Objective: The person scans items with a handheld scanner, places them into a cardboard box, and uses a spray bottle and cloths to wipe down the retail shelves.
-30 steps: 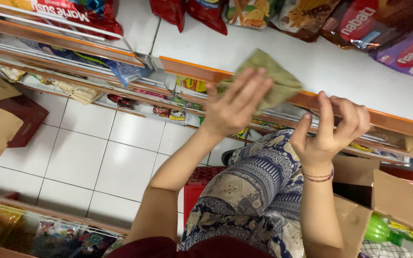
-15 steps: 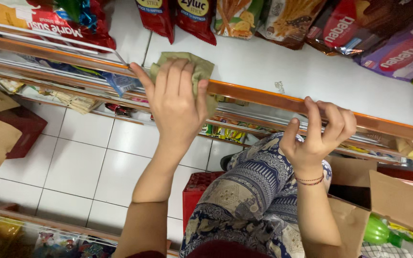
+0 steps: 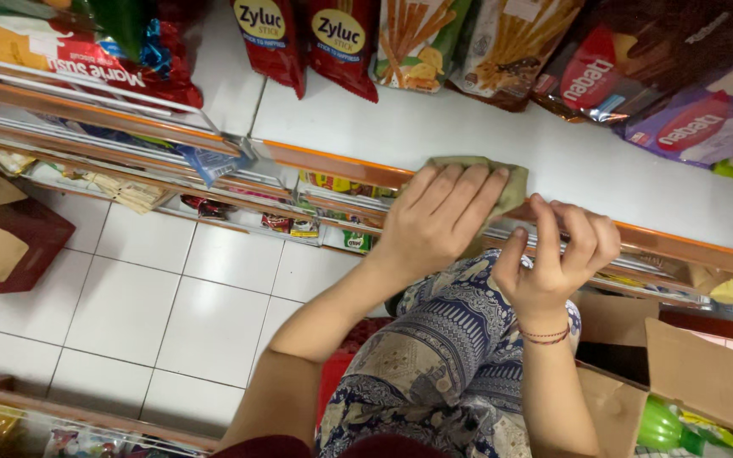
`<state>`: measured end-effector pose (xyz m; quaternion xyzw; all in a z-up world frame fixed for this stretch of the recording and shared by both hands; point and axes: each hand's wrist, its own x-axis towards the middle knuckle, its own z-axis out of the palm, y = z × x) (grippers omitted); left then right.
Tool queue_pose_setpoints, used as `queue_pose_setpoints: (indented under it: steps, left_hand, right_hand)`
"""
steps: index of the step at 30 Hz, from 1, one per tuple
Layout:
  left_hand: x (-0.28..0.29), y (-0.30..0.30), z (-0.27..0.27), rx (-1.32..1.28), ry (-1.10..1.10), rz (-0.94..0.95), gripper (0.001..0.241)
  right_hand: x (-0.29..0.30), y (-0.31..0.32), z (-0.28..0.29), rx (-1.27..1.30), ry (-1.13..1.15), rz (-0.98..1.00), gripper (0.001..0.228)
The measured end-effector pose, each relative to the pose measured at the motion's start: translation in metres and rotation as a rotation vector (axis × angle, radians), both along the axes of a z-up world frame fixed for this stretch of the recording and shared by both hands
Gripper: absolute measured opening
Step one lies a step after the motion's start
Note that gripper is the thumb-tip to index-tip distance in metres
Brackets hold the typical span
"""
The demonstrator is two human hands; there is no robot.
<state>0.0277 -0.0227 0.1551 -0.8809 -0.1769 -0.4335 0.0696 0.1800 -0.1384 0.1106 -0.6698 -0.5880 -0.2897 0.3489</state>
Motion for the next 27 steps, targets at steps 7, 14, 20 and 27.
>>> queue_pose_setpoints:
  steps: [7, 14, 20, 27]
  left_hand:
    - [-0.072, 0.043, -0.005, 0.118, 0.112, 0.201, 0.033]
    - [-0.051, 0.024, 0.0, -0.14, -0.083, 0.258, 0.031]
    - [0.012, -0.023, 0.006, -0.188, -0.088, 0.189, 0.035]
    - [0.082, -0.068, 0.014, -0.209, -0.067, 0.104, 0.041]
  right_hand:
    - [0.006, -0.001, 0.001, -0.012, -0.03, 0.013, 0.038]
    - [0.007, 0.0, -0.001, 0.022, 0.035, 0.056, 0.039]
    - [0.018, -0.019, -0.001, 0.175, 0.287, 0.213, 0.035]
    - [0.048, -0.057, 0.007, 0.34, 0.363, 0.081, 0.024]
